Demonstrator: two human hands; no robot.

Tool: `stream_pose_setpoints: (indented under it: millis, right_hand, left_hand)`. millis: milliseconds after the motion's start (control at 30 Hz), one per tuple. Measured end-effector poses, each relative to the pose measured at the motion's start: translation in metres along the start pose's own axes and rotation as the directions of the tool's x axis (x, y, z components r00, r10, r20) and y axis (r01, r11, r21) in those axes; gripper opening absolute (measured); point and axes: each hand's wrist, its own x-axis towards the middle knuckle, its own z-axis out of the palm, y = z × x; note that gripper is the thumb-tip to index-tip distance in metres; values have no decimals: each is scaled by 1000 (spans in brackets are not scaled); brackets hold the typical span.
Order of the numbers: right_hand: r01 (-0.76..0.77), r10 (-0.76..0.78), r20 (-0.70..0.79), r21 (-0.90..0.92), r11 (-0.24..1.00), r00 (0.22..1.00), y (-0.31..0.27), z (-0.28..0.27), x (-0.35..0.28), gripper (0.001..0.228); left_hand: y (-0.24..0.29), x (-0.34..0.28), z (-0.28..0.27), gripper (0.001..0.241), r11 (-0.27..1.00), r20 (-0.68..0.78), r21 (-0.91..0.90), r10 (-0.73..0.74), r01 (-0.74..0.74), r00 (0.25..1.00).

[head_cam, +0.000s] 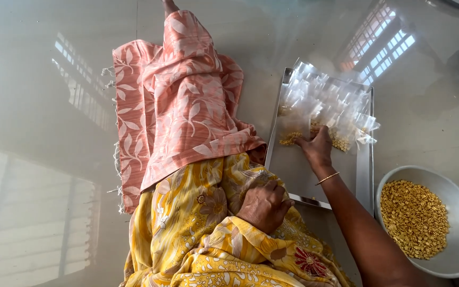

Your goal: The person manually fills small plastic bags with grains from a bowl and places them onto a tray.

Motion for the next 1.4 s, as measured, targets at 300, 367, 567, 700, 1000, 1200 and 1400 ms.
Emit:
stream_pose_setpoints:
  millis: [300, 367, 567, 700, 1000, 1200, 1400]
  right_hand:
    - [73, -73, -39, 4, 997, 997, -23, -60, -35, 72]
    - [91, -88, -47, 91, 992, 995, -10, -95, -51, 58]
    - [94, -142, -197, -234, 968, 970, 68, -251, -94, 16]
    - [-422, 421, -184, -691, 587, 888, 125, -355, -129, 37]
    - [-522, 517, -230, -662, 538, 825, 232, -401, -201, 87]
    - [-619, 449, -442, -669, 411, 777, 208, -411, -215, 88]
    - [-720, 624, -387, -519, 462, 679, 286, -420, -218, 60]
  left_hand:
    - [-7, -7, 6, 30, 999, -4, 45, -2, 2, 1000]
    - [-8, -6, 6, 29, 998, 3, 56, 6, -6, 1000]
    - [-6, -7, -1, 26, 993, -44, 101, 64, -59, 997]
    - [8, -12, 4, 26, 991, -40, 101, 89, -85, 995]
    - [21, -19, 6, 29, 973, -51, 200, 126, -114, 991]
    - [29, -23, 10, 30, 966, -2, 242, 90, -87, 996]
    - [28, -23, 14, 32, 959, -5, 262, 109, -104, 994]
